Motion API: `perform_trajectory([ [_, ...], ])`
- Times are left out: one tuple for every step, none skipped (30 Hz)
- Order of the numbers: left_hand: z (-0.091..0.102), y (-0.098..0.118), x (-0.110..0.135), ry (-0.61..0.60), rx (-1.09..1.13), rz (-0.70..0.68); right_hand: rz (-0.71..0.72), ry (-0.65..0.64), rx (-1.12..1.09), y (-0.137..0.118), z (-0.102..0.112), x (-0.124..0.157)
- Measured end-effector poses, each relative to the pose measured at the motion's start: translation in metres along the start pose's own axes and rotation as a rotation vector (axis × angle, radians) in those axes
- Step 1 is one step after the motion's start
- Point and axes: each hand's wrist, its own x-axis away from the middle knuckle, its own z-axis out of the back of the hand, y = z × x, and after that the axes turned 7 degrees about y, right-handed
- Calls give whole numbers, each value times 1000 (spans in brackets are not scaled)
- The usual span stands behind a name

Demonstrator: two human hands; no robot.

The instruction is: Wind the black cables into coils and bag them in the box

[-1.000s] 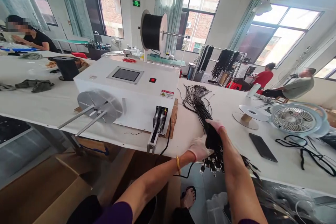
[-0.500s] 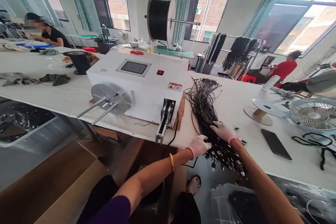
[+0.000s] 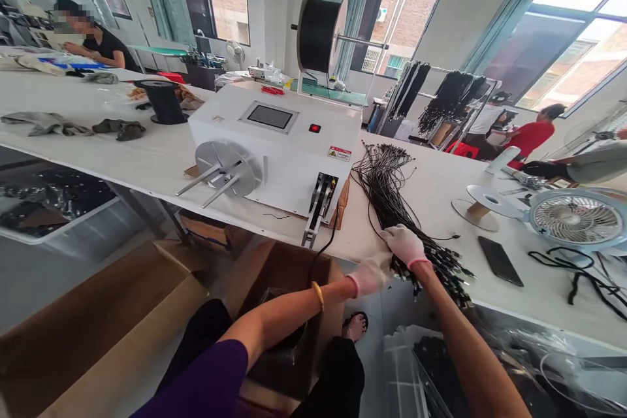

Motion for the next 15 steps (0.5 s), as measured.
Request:
perform_trajectory([
  [13,-10,16,-19,11,34,-30,-60,-29,-13,-2,4],
  [26,-19,30,-32,28,86,-67,-97,-45,-24,-4,7],
  [40,-26,44,-36,61,153,-98,-113,-58,-31,-3,9],
  [53,-31,56,-23,114,221,-113,-118,-79,-35,-1,12],
  [67,-33,66,8,182,279,-118,-125,-109,-37,3,16],
  [80,-33,75,53,261,316,-112,-131,-132,-39,8,22],
  [91,-31,82,98,345,324,-98,-129,-186,-40,14,30],
  [100,-26,88,136,418,303,-92,-128,-295,-43,20,41],
  [107,-20,93,159,470,257,-98,-127,-464,-48,26,55],
  [111,-13,98,169,509,199,-117,-134,-680,-56,32,71],
  [113,-5,102,159,534,138,-142,-153,-918,-65,37,88],
  [112,2,106,124,550,86,-169,-184,-1142,-77,41,106],
  [110,8,111,71,558,51,-191,-221,-1318,-91,44,125],
  [107,13,117,10,565,33,-204,-258,-1427,-104,46,142],
  [103,16,125,-53,572,32,-212,-286,-1496,-118,46,158],
])
